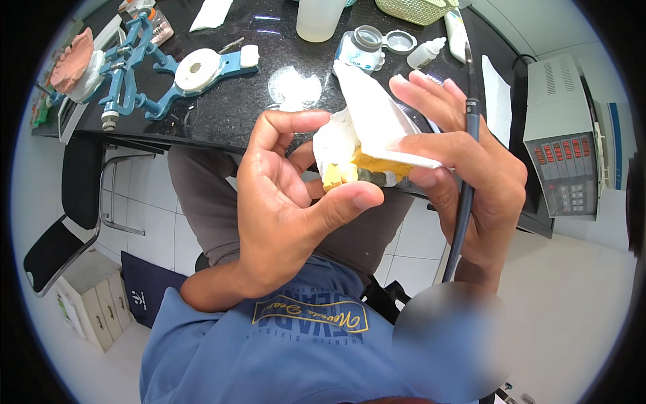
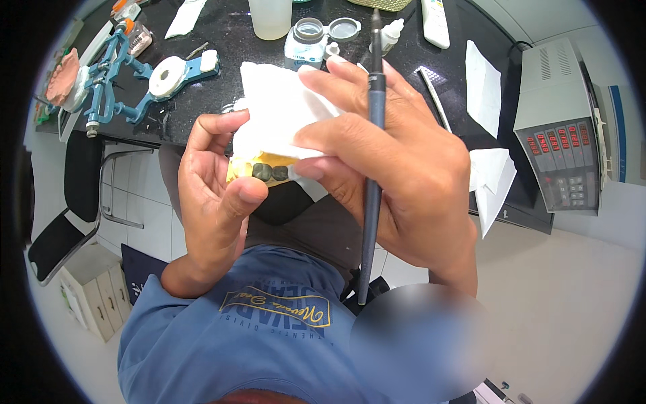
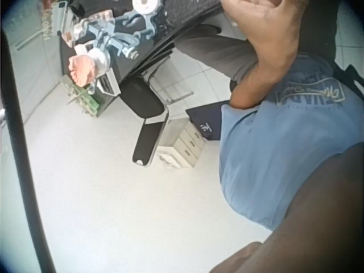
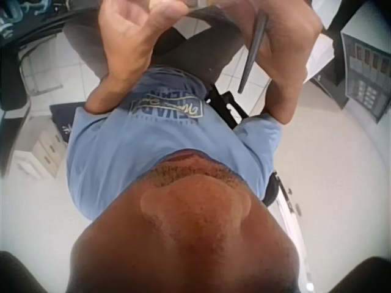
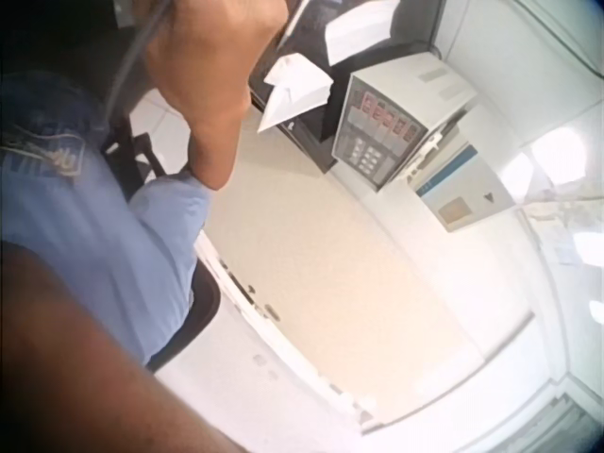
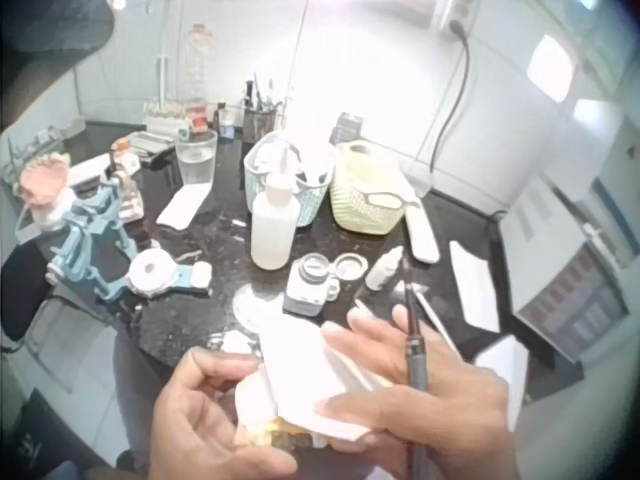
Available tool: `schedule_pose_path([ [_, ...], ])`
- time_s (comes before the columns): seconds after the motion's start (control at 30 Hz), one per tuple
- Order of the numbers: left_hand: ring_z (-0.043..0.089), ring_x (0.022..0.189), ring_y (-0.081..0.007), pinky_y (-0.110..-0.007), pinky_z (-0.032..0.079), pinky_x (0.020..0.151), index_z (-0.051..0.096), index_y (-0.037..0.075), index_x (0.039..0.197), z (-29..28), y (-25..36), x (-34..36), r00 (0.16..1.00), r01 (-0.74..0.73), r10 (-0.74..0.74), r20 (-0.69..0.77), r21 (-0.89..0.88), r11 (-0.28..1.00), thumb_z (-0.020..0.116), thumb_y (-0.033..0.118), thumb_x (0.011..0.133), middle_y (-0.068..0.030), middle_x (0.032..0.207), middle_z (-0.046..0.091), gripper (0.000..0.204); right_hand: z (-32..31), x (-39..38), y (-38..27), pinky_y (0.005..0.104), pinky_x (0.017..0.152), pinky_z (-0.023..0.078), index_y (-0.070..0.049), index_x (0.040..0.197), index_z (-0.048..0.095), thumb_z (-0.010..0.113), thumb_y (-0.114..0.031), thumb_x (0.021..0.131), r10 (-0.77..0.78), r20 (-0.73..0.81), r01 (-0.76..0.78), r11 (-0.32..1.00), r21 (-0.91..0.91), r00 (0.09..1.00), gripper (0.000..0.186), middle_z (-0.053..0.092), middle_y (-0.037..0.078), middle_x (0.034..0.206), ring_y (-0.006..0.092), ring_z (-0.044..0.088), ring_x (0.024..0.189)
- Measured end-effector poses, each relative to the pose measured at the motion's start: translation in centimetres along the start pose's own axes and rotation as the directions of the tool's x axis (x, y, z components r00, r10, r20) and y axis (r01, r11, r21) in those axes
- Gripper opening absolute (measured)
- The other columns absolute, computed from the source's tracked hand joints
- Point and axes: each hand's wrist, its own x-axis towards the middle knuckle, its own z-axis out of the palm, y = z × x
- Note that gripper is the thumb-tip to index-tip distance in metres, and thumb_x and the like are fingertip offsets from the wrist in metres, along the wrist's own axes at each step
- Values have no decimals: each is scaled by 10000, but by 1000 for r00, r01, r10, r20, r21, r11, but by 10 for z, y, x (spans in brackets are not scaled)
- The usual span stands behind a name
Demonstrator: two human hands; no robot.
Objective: The person applies a white substance to a dental model using a brush, wipes the model with a paper towel, and trims the edges of the material using a scalpel while holding the model by hand.
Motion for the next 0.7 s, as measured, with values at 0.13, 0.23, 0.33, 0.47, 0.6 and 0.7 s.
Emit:
schedule_pose_path([
  [0.13,600,1126,-251,-343,548,950,351,-36,1224,0,-1,1,996,-73,80,50,-134,988,810,7,770,-243,1172,545,647,0,-2,1,516,1082,351,-39,882,709,579,-454,913,-25,73,32,996,-88,997,436,678,243,1133,394,594,1193],
  [0.23,599,1124,-229,-322,531,951,356,-31,1241,0,-1,1,998,-49,53,31,-99,994,833,109,757,-202,1199,526,693,0,-2,1,519,1082,352,-49,878,713,563,-507,897,-28,90,36,995,-89,996,482,684,236,1125,393,591,1198],
  [0.33,598,1122,-186,-284,494,956,366,-16,1277,-1,1,0,1000,16,-16,0,-23,1000,875,308,736,-118,1256,486,811,1,-2,2,521,1080,352,-43,876,714,563,-521,887,-29,100,35,998,-58,995,502,686,239,1114,391,592,1197],
  [0.47,599,1119,-183,-284,495,955,367,-17,1274,-2,1,-1,1000,29,-29,0,-29,999,873,289,741,-120,1253,489,796,3,-2,2,525,1079,350,-27,876,710,567,-518,886,-27,101,32,999,-40,994,511,687,244,1107,388,602,1181],
  [0.6,577,1148,-237,-339,553,941,368,-45,1212,-4,-5,2,997,-58,63,33,-144,988,809,-3,767,-202,1202,503,628,4,-1,1,528,1084,343,-10,887,705,564,-473,923,-34,89,37,999,-31,995,485,691,240,1096,385,611,1167],
  [0.7,560,1165,-239,-347,538,957,360,-69,1275,-4,-9,7,999,-37,39,11,-164,986,807,33,782,-173,1215,481,673,6,0,0,516,1081,351,6,907,703,538,-418,972,13,-23,-17,986,-168,1000,459,697,222,1093,353,628,1145],
])
